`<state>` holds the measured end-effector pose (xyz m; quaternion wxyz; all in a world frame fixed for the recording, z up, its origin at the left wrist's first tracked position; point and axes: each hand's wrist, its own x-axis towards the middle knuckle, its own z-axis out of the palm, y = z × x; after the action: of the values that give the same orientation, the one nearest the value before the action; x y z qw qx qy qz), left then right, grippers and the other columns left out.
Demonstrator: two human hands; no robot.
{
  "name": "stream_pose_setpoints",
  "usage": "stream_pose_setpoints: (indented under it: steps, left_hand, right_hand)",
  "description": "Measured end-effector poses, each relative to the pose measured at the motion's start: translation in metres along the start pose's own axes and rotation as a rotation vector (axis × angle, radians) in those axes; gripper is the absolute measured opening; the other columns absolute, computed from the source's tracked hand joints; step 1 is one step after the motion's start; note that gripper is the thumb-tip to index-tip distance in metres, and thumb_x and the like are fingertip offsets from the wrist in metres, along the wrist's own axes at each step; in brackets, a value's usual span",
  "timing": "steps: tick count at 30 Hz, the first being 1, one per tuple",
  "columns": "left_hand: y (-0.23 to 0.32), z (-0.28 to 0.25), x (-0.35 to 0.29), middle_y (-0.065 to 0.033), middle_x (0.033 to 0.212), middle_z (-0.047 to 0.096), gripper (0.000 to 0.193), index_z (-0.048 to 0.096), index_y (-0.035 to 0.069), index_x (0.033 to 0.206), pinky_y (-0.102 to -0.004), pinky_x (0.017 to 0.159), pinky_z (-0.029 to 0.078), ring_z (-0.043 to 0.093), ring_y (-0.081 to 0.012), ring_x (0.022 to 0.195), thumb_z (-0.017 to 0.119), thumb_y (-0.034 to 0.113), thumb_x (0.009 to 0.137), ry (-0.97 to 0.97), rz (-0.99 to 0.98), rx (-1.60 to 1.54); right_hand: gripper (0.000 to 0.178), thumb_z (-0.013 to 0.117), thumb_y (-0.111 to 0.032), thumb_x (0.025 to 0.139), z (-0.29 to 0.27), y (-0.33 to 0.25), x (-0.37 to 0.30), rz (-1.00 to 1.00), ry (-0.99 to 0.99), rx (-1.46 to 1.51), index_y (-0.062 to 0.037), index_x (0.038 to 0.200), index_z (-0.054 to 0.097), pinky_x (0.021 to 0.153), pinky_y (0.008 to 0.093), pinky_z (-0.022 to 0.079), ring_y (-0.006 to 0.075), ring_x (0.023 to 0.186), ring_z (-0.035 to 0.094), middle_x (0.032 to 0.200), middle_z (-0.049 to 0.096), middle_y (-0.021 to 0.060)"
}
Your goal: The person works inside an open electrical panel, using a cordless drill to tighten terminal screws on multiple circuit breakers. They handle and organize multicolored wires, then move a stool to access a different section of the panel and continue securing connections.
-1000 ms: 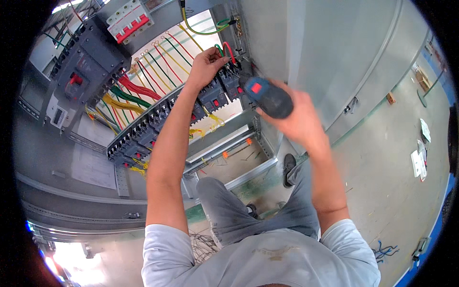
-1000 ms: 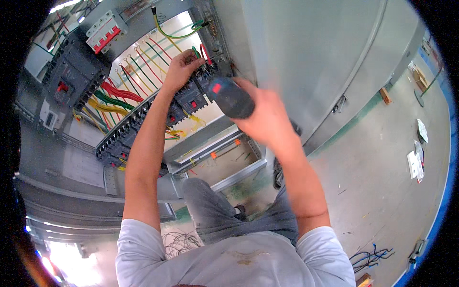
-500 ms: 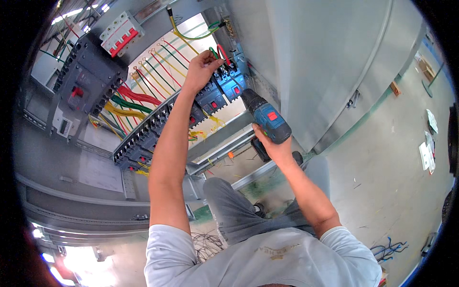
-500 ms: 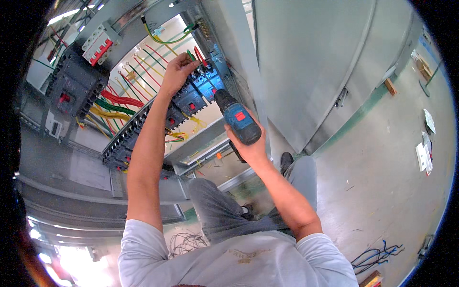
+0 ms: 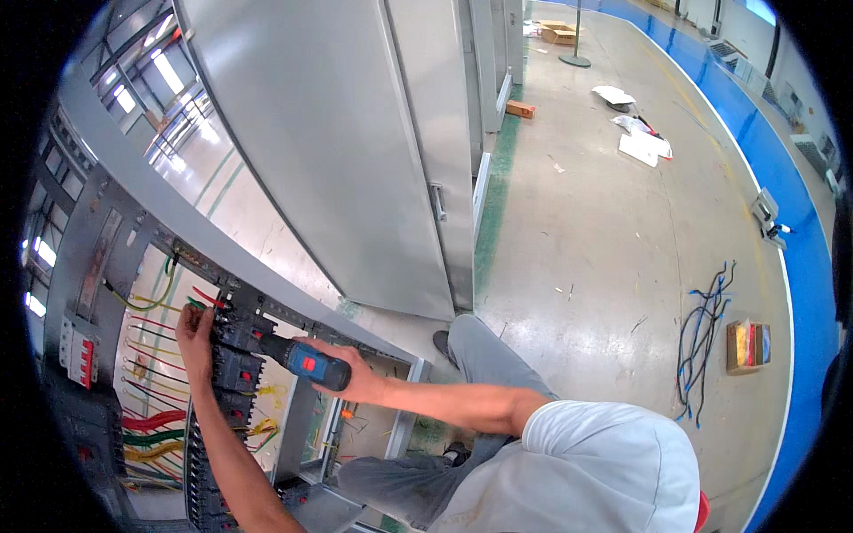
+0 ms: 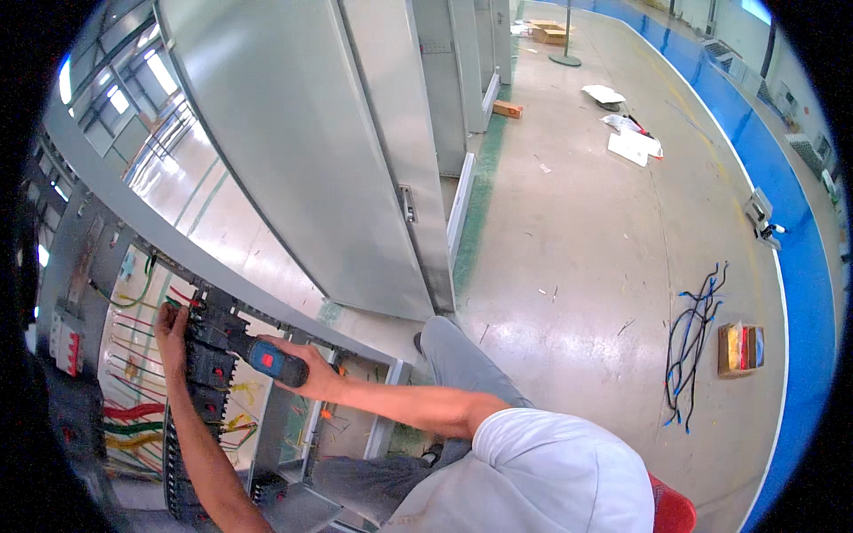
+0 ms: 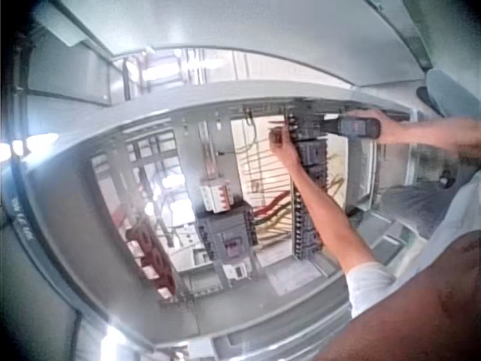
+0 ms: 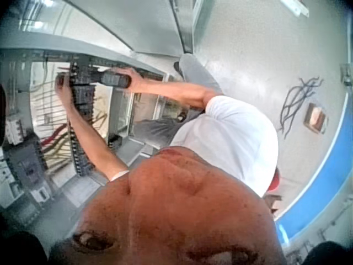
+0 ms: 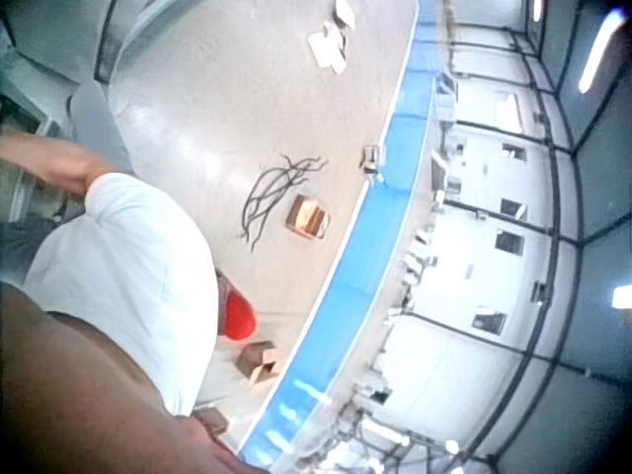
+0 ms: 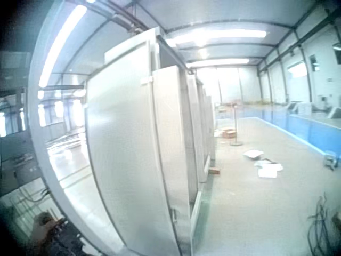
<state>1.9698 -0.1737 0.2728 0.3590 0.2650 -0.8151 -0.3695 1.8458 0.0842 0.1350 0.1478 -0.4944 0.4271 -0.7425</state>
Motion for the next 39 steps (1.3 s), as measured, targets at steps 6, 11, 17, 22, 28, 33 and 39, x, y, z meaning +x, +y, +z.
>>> stream_pose_setpoints:
  steps: [6,11,17,22,28,33,39]
  left_hand:
    - [-0.008,-0.009,0.002,0.0027,0.077,0.046,0.022,0.051,0.004,0.083,-0.0264,0.066,0.035,0.041,-0.0085,0.073,0.067,0.012,0.096,-0.007,-0.026,0.08]
    - [-0.017,0.009,0.023,0.0004,0.075,0.052,0.027,0.056,0.002,0.082,-0.0296,0.065,0.039,0.047,-0.0104,0.072,0.071,0.02,0.095,-0.006,0.04,0.144]
    - [-0.001,0.012,0.015,0.0012,0.077,0.058,0.018,0.059,0.002,0.088,-0.0268,0.067,0.043,0.053,-0.0082,0.072,0.072,0.012,0.095,-0.013,-0.001,-0.034]
    - [-0.002,0.012,0.016,0.0017,0.077,0.061,0.018,0.061,0.0,0.088,-0.0256,0.066,0.044,0.053,-0.0067,0.072,0.073,0.011,0.094,-0.018,0.015,-0.018]
    - [0.001,0.015,0.015,0.0015,0.076,0.061,0.019,0.062,0.0,0.086,-0.0257,0.067,0.044,0.052,-0.006,0.073,0.076,0.012,0.092,-0.015,0.036,0.078]
    - [0.0,0.014,0.014,0.0016,0.075,0.06,0.02,0.062,-0.001,0.085,-0.0263,0.068,0.042,0.05,-0.0065,0.072,0.076,0.012,0.091,-0.029,0.033,0.125]
    - [0.007,0.015,0.013,0.0019,0.075,0.06,0.018,0.064,0.0,0.086,-0.0264,0.069,0.042,0.051,-0.0064,0.073,0.076,0.013,0.091,-0.035,-0.01,0.083]
  right_hand:
    - [0.082,0.079,-0.011,0.077,0.009,0.019,-0.015,0.006,0.011,-0.021,-0.0066,0.151,0.046,0.109,0.0412,0.046,0.0342,0.132,0.059,0.145,0.058,0.0191]
    - [0.079,0.08,-0.012,0.078,-0.001,0.034,-0.017,0.023,0.04,-0.154,-0.0043,0.149,0.049,0.107,0.0372,0.047,0.0271,0.128,0.061,0.142,0.061,0.0176]
    - [0.065,0.076,0.0,0.08,0.003,0.006,-0.007,0.104,0.071,-0.149,0.0007,0.142,0.054,0.098,0.0321,0.05,0.0152,0.102,0.065,0.116,0.071,0.0094]
    - [0.075,0.08,0.0,0.075,0.001,0.022,-0.008,0.067,0.047,-0.149,-0.0029,0.145,0.052,0.098,0.0356,0.052,0.0267,0.112,0.07,0.126,0.069,0.0158]
    - [0.075,0.079,0.0,0.076,0.001,0.021,-0.008,0.097,0.047,-0.138,-0.0029,0.145,0.052,0.098,0.0348,0.051,0.023,0.108,0.07,0.123,0.07,0.015]
    - [0.074,0.079,0.001,0.075,0.002,0.018,-0.005,0.086,0.048,-0.167,-0.0042,0.145,0.053,0.095,0.0341,0.052,0.0234,0.103,0.071,0.118,0.071,0.0145]
    - [0.064,0.076,0.003,0.081,0.005,0.013,-0.002,0.066,0.053,-0.227,0.0008,0.142,0.054,0.095,0.03,0.051,0.0137,0.099,0.066,0.114,0.07,0.0087]
